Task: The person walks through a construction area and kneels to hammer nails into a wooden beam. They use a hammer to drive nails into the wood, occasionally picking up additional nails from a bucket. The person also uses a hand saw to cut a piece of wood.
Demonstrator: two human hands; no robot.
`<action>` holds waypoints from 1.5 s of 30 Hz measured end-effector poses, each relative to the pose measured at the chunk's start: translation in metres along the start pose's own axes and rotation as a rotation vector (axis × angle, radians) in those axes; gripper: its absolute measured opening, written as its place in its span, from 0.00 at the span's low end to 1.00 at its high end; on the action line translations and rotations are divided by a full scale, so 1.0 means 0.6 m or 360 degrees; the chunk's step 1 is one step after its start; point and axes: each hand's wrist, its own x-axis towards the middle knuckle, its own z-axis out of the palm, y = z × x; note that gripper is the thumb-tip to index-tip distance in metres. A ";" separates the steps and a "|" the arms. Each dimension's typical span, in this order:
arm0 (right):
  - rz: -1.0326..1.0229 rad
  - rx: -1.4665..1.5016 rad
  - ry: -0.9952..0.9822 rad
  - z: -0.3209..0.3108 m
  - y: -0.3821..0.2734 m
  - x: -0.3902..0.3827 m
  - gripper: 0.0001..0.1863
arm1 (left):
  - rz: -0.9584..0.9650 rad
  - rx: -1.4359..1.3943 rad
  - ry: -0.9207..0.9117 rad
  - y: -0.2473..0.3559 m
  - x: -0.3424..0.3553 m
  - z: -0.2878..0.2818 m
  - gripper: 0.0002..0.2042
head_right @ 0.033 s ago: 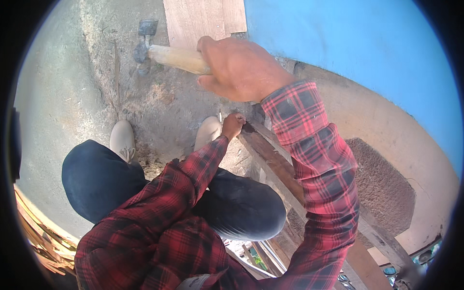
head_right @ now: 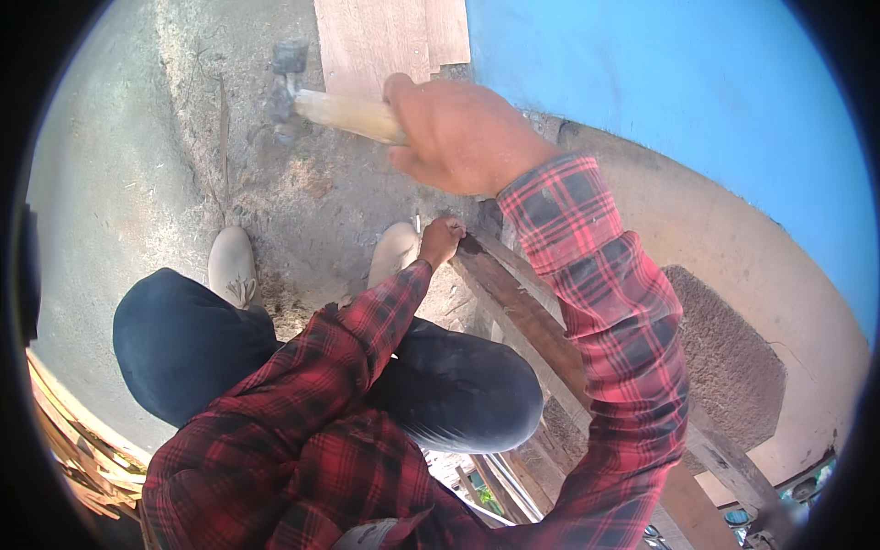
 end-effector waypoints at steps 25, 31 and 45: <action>0.0760 0.0960 -0.0462 0.179 0.014 -0.056 0.22 | -0.0134 -0.0111 0.0009 0.054 -0.238 -0.143 0.13; 0.1087 0.1172 -0.0419 0.306 -0.111 -0.116 0.28 | 0.0238 0.0350 -0.0524 0.011 -0.380 -0.182 0.09; 0.1408 0.1805 0.0565 0.694 -0.421 -0.511 0.29 | -0.0117 0.0706 -0.1473 -0.124 -0.472 -0.176 0.08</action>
